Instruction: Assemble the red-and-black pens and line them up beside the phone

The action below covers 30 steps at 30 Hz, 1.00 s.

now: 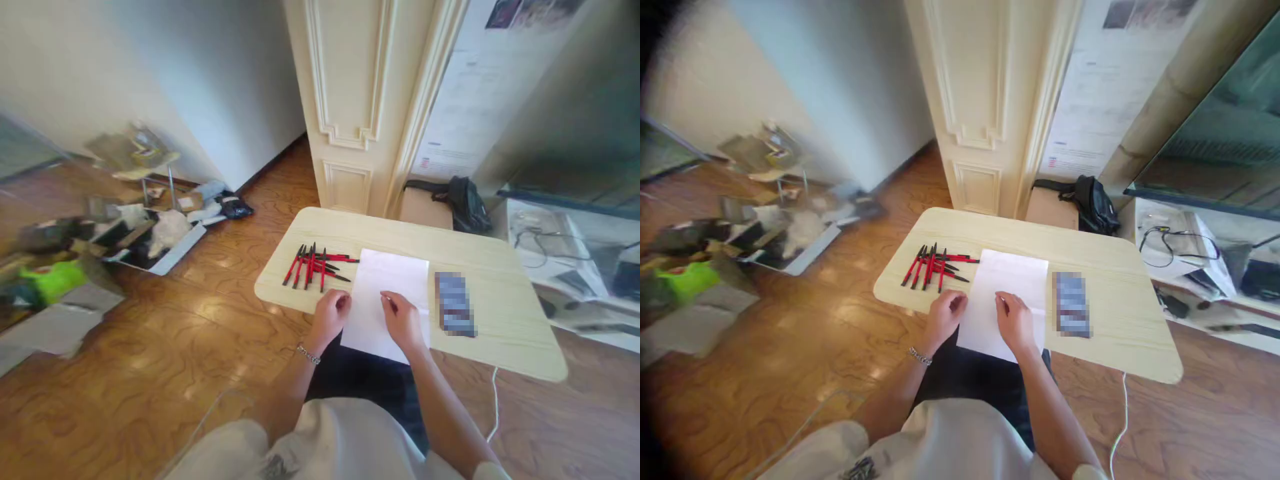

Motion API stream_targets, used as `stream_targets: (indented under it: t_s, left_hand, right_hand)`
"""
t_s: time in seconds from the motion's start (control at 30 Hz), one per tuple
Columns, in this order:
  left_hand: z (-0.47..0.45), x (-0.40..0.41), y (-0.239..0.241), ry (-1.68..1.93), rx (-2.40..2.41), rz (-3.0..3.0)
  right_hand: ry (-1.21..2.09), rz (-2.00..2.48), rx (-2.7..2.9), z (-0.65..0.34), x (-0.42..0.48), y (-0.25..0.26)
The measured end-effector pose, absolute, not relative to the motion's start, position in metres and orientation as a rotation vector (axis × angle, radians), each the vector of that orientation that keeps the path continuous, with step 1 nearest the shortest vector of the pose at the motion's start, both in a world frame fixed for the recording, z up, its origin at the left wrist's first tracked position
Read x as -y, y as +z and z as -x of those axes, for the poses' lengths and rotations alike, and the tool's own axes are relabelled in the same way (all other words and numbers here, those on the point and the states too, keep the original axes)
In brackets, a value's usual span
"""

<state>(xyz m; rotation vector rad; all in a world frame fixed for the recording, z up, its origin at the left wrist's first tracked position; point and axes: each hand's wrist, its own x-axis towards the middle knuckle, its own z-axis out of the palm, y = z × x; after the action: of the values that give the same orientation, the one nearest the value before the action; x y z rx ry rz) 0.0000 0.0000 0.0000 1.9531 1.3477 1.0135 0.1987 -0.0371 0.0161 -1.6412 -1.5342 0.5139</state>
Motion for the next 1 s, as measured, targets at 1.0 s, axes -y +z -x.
stream_targets:
  t_s: [1.0]
  left_hand:
    - [0.050,-0.054,0.028,0.689,-1.870,-2.116]
  right_hand:
    - [0.476,1.661,1.529,-0.202,0.038,0.010]
